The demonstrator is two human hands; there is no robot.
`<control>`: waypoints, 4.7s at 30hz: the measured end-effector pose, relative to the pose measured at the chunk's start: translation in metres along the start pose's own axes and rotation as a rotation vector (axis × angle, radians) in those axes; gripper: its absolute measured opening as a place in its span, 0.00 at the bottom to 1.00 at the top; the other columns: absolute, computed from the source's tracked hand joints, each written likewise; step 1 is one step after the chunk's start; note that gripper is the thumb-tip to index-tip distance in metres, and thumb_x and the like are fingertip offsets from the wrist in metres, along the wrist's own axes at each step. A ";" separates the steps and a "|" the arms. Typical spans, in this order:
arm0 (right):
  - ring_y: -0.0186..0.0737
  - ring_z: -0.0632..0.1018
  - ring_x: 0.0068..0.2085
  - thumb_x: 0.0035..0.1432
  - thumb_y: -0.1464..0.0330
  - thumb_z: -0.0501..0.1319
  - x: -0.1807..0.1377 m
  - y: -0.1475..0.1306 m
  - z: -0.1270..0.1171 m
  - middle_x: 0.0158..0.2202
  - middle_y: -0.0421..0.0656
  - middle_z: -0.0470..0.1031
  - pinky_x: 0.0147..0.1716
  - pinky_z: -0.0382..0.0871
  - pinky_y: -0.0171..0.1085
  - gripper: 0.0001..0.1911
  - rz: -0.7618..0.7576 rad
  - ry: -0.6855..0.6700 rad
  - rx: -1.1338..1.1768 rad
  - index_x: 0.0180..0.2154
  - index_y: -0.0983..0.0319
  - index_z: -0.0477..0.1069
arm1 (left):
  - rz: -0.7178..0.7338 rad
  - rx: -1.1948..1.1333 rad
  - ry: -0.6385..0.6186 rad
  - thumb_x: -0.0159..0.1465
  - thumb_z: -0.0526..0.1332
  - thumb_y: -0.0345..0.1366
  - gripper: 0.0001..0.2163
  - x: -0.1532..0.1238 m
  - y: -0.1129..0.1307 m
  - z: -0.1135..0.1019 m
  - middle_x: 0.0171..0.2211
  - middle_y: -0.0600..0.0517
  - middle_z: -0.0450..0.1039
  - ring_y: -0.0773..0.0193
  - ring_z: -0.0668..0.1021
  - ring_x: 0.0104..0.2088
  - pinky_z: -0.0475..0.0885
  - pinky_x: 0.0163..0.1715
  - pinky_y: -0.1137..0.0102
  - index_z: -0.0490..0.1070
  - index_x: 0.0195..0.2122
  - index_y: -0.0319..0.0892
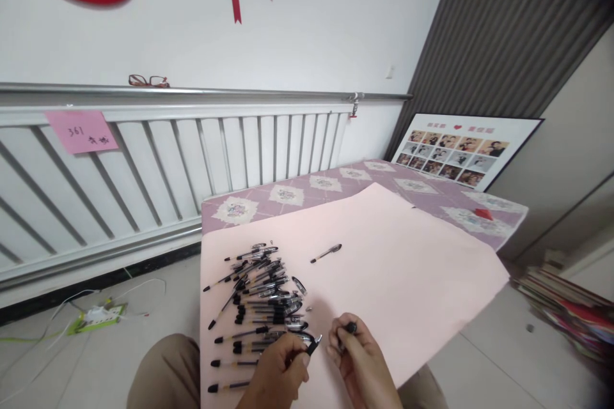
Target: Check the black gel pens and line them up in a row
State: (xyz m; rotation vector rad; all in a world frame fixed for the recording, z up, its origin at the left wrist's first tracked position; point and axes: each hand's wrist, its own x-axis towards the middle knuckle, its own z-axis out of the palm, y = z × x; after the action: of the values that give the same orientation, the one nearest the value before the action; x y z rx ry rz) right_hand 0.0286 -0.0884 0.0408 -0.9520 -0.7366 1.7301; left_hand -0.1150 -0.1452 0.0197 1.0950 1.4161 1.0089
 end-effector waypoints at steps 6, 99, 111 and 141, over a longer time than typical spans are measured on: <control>0.28 0.59 0.16 0.42 0.53 0.65 -0.005 0.021 0.008 0.14 0.31 0.57 0.17 0.52 0.30 0.19 -0.060 -0.040 -0.366 0.23 0.60 0.64 | 0.040 0.018 0.011 0.56 0.55 0.37 0.05 -0.002 0.001 0.000 0.19 0.60 0.63 0.74 0.61 0.15 0.57 0.16 0.77 0.62 0.28 0.42; 0.28 0.61 0.18 0.48 0.61 0.62 -0.012 0.015 0.006 0.18 0.34 0.64 0.18 0.53 0.29 0.10 -0.055 -0.281 -0.593 0.27 0.62 0.67 | 0.021 -0.315 0.002 0.55 0.54 0.37 0.07 -0.007 0.005 0.004 0.22 0.59 0.67 0.79 0.61 0.11 0.51 0.10 0.80 0.61 0.32 0.40; 0.30 0.64 0.21 0.48 0.59 0.61 -0.019 0.019 0.013 0.24 0.37 0.66 0.20 0.59 0.31 0.14 -0.067 -0.241 -0.546 0.34 0.61 0.69 | -0.003 -0.234 0.025 0.53 0.56 0.39 0.07 -0.010 -0.002 -0.013 0.19 0.59 0.66 0.76 0.61 0.12 0.53 0.11 0.78 0.62 0.29 0.40; 0.38 0.74 0.28 0.46 0.70 0.56 0.003 0.054 -0.017 0.25 0.38 0.73 0.30 0.65 0.34 0.08 -0.197 -0.260 -1.101 0.33 0.59 0.68 | 0.192 1.271 0.190 0.61 0.55 0.28 0.07 -0.027 -0.066 -0.015 0.35 0.52 0.69 0.61 0.72 0.37 0.67 0.31 0.72 0.70 0.35 0.45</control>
State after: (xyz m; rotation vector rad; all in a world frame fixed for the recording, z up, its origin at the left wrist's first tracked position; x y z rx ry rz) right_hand 0.0173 -0.1027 -0.0128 -1.2889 -1.9822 1.2132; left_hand -0.1352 -0.1866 -0.0360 2.0830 2.1998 0.2189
